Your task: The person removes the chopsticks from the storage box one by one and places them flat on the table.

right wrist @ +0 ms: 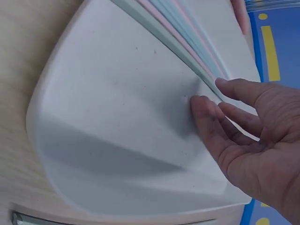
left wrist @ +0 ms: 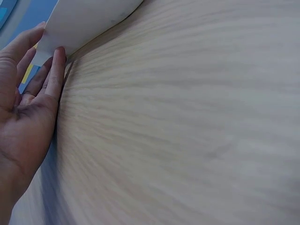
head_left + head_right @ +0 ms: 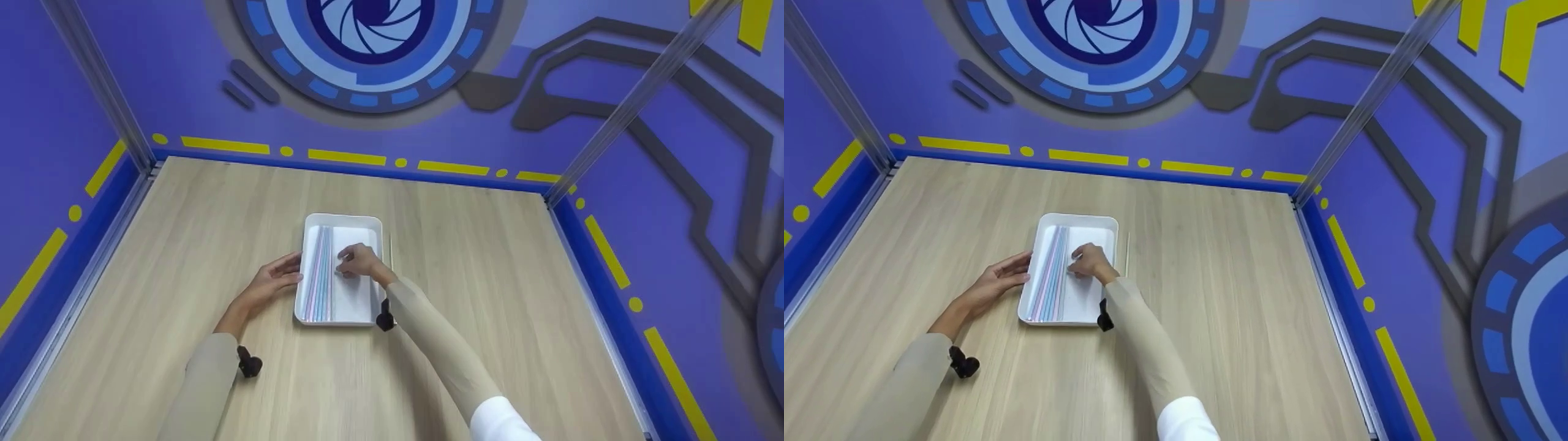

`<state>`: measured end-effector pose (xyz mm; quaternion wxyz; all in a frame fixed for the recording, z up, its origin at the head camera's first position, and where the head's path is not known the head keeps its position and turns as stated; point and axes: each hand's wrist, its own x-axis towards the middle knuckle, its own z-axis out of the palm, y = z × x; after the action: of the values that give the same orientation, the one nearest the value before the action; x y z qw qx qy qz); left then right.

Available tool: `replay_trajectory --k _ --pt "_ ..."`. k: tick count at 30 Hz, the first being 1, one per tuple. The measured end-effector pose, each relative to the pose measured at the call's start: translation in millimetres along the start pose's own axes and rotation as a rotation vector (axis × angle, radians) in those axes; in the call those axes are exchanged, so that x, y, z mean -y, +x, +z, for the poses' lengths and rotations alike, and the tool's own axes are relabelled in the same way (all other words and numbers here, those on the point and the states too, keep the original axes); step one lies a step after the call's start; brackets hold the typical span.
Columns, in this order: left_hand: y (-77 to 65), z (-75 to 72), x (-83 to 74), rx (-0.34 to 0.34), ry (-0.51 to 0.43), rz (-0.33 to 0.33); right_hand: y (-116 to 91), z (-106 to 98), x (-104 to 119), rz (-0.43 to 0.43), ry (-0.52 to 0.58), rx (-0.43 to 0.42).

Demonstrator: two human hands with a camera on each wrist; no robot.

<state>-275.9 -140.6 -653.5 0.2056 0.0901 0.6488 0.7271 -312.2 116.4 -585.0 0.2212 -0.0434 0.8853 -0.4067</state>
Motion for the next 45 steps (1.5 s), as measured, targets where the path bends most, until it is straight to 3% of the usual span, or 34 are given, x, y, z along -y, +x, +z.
replay_trajectory --k 11,17,22,33,40,45 --pt "-3.0 2.0 -1.7 -0.005 0.028 -0.026 3 11 -1 0.033 -0.022 -0.062" --pt "-1.5 1.3 -2.7 -0.017 0.051 -0.022 2 15 -2 0.001 -0.024 -0.092" --pt "-1.2 1.2 -3.2 -0.014 0.052 -0.015 4 17 -3 0.038 -0.019 -0.105" --pt "-1.4 2.0 -3.5 0.004 0.02 -0.015 6 20 -3 0.075 -0.078 -0.129" --pt "-2.2 1.8 -1.6 0.008 0.014 -0.006 -3 19 -5 0.108 -0.199 -0.183" --pt "-2.0 1.7 -0.8 -0.004 0.009 -0.007 -6 17 -8 0.084 -0.179 -0.192"
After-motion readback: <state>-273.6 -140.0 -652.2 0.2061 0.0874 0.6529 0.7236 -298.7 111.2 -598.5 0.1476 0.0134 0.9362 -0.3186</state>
